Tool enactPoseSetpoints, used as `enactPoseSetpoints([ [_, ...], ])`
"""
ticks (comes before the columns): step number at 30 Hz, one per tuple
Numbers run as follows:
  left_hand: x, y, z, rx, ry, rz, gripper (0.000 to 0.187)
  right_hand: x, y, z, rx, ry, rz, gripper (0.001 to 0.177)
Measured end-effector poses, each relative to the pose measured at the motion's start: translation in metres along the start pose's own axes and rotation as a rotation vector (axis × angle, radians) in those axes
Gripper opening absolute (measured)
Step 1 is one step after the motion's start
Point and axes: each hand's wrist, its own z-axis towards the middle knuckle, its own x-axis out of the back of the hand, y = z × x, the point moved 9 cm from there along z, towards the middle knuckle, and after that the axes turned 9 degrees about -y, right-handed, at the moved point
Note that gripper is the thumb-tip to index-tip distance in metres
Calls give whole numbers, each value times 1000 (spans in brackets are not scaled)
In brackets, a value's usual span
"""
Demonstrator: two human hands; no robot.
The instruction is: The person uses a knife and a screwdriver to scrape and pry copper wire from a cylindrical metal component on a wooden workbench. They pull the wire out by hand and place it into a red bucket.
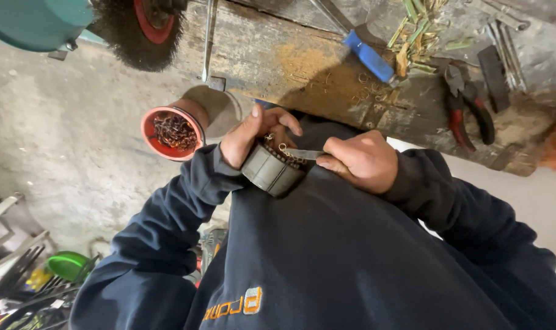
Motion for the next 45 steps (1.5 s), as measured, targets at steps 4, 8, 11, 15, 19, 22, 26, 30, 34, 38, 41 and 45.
enactPoseSetpoints([
  [4,4,-12,6,6,-35,-52,88,4,-8,1,114,39,-21,28],
  [8,1,-7,4,6,-68,-43,86,3,-3,-6,97,86,6,27],
  [11,5,-8,2,-9,-94,30,87,-3,11,-16,5,112,68,23],
  [15,7,-6,-3,-38,-27,-19,91,-3,22,-16,-119,106,76,24],
  [19,7,-8,-5,-25,-64,-14,90,-8,22,-10,-125,63,54,28],
  [22,5,-7,-10,-38,-72,-25,91,-12,22,-5,-124,11,58,30],
  [26,5,-6,-11,-52,-76,-31,90,-13,21,0,-109,-1,75,30],
  [30,7,-6,-10,-57,-90,0,91,-14,20,2,-109,-17,87,29],
  [34,5,-8,-10,-57,-101,-11,91,-14,21,3,-101,-35,69,29],
  [38,13,-23,-12,-48,-33,-99,89,-14,12,5,-26,-87,85,26],
  [41,13,-17,-7,-64,-75,-113,86,-10,9,5,24,-64,67,25],
  [45,14,-11,-9,-159,-127,-86,79,-10,19,-5,2,42,110,24],
])
